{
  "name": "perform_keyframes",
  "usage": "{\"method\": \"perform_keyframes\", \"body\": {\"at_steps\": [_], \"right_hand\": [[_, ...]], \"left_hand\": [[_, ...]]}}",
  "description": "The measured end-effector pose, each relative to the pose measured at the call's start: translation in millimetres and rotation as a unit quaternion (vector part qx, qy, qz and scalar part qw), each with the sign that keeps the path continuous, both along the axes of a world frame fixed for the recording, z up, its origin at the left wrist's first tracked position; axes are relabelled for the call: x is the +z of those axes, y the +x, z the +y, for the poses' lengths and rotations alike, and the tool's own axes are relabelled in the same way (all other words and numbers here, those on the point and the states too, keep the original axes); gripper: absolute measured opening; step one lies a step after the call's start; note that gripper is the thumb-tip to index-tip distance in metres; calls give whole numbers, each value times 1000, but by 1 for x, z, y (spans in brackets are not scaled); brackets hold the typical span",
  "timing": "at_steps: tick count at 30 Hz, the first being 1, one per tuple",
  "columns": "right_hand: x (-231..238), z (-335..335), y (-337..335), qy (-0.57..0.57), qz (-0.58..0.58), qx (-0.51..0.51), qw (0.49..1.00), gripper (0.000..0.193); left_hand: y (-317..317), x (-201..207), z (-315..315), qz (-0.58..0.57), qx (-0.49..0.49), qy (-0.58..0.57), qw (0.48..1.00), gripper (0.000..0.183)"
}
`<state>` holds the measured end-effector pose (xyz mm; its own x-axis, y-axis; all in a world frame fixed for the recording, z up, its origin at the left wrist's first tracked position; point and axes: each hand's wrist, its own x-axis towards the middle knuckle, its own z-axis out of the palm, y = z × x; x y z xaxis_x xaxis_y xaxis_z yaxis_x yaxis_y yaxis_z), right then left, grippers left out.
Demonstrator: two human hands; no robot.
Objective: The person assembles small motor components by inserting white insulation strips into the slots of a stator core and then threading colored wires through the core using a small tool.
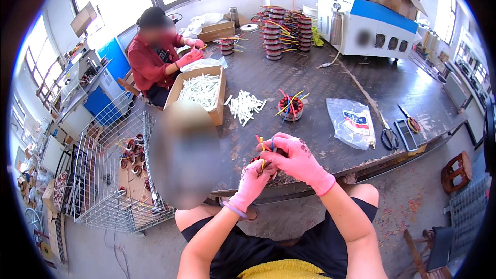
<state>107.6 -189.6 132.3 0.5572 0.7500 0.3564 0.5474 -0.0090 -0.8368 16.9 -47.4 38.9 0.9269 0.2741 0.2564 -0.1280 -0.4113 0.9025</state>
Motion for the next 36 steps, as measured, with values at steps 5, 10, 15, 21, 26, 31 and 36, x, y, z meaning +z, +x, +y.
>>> {"method": "perform_keyframes", "body": {"at_steps": [5, 10, 15, 21, 26, 31, 36], "right_hand": [[-6, 1, 18, 22, -122, -30, 992, 21], [-34, 20, 27, 86, 404, 138, 900, 35], [28, 4, 32, -51, 255, 174, 950, 35], [3, 53, 123, -35, 234, 30, 971, 43], [-8, 202, 150, -146, -44, 30, 988, 36], [-53, 334, 188, -339, -370, -73, 862, 36], [-63, 385, 183, -412, -476, -43, 776, 49]], "left_hand": [[10, -8, -10, -54, 28, 41, 997, 11], [10, -17, 5, -44, -39, -10, 998, 13], [5, -18, 19, -1, -118, -35, 992, 19], [3, -16, 13, -151, -113, -16, 982, 21], [-8, -27, 19, -183, -124, -42, 974, 40], [-13, -51, -4, -149, -97, -221, 959, 31], [-19, -65, -8, -135, -50, -203, 968, 30]]}}
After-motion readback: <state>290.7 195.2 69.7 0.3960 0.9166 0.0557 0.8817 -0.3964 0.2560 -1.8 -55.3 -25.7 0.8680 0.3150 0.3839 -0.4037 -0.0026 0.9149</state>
